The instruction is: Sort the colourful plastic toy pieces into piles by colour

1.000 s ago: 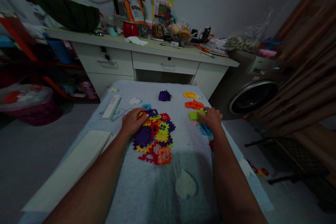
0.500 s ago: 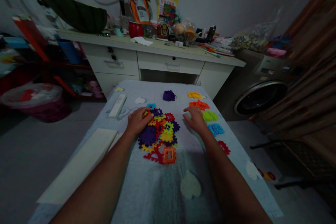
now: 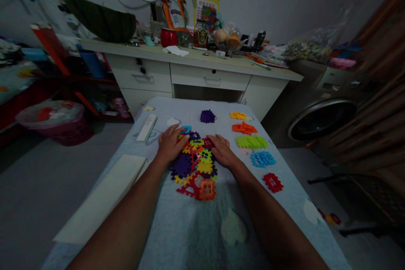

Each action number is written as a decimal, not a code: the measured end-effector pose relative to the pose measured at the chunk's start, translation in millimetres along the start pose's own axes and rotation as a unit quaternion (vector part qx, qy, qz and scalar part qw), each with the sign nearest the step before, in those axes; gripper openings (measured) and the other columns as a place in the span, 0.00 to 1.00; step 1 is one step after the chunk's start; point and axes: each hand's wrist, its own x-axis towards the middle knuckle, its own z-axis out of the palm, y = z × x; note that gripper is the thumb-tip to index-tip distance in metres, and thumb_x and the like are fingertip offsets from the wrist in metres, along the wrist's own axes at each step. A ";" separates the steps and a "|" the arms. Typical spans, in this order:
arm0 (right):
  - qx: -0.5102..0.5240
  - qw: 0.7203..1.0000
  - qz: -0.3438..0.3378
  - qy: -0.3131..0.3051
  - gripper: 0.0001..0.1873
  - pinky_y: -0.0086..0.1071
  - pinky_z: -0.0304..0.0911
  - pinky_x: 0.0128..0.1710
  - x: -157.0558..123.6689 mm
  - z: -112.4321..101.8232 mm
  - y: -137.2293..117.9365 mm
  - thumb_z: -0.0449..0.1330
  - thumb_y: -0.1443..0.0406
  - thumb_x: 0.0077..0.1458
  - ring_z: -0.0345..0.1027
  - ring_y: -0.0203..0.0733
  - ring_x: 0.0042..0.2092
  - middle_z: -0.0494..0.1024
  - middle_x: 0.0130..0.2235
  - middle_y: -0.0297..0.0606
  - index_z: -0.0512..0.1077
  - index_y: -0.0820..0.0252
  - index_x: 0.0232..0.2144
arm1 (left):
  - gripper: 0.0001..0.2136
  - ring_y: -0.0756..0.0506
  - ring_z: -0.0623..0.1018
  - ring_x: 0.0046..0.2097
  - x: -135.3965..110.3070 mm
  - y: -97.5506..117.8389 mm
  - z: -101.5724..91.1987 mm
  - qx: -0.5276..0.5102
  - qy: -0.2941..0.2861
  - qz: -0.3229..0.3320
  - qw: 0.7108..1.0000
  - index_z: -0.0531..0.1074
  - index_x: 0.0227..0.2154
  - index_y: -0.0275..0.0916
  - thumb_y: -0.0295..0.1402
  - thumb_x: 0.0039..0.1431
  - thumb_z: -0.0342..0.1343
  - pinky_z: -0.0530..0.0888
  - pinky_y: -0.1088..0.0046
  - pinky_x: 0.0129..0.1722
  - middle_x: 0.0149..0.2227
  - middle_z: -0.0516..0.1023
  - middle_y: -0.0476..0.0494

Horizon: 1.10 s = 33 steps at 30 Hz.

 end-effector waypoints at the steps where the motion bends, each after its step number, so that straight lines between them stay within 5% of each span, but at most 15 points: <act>1: 0.002 1.000 0.005 -0.001 0.32 0.52 0.42 0.64 0.6 -0.5 -1.4 0.48 0.67 0.58 0.45 0.55 0.67 0.62 0.65 0.43 0.57 0.59 0.65 | 0.23 0.35 0.60 0.67 0.3 0.3 0.3 0.007 -0.006 0.001 1.000 0.71 0.54 0.46 0.49 0.63 0.43 0.55 0.47 0.62 0.65 0.63 0.39; 9: 0.028 0.999 0.002 0.020 0.32 0.45 0.51 0.59 0.1 -6.3 -3.3 0.55 0.66 0.52 0.57 0.49 0.57 0.68 0.54 0.45 0.63 0.58 0.60 | 0.25 0.34 0.59 0.67 0.5 -1.5 4.1 0.011 -0.089 0.004 0.996 0.66 0.59 0.48 0.50 0.64 0.44 0.51 0.43 0.63 0.63 0.67 0.41; 16: 0.094 0.993 0.009 0.074 0.25 0.38 0.59 0.53 -3.9 -6.4 9.9 0.62 0.65 0.51 0.62 0.44 0.49 0.66 0.45 0.41 0.69 0.60 0.53 | 0.23 0.38 0.73 0.55 5.5 -1.8 -1.4 -0.018 -0.060 0.034 0.997 0.75 0.50 0.44 0.50 0.61 0.46 0.65 0.57 0.57 0.51 0.77 0.41; 21: 0.146 0.981 0.020 0.127 0.14 0.36 0.63 0.48 -5.6 -8.2 13.7 0.61 0.65 0.51 0.65 0.41 0.43 0.68 0.41 0.38 0.72 0.59 0.42 | 0.25 0.39 0.76 0.51 11.2 -15.1 -2.3 -0.136 -0.049 0.006 0.990 0.77 0.45 0.40 0.53 0.60 0.45 0.70 0.62 0.54 0.47 0.80 0.41; 26: 0.213 0.961 0.074 0.157 0.12 0.33 0.64 0.39 -5.8 -9.9 12.7 0.58 0.64 0.50 0.66 0.39 0.36 0.73 0.35 0.34 0.72 0.58 0.39 | 0.23 0.40 0.78 0.47 11.6 -22.0 -2.5 -0.226 -0.035 -0.051 0.972 0.77 0.41 0.40 0.53 0.58 0.47 0.72 0.64 0.50 0.43 0.81 0.44; 33: 0.285 0.935 0.116 0.174 0.16 0.30 0.61 0.30 -5.1 -7.0 17.7 0.55 0.59 0.54 0.65 0.37 0.29 0.71 0.28 0.31 0.71 0.60 0.42 | 0.18 0.41 0.79 0.44 10.9 -21.8 5.0 -0.209 -0.013 -0.061 0.976 0.76 0.40 0.40 0.46 0.54 0.53 0.74 0.64 0.46 0.41 0.81 0.43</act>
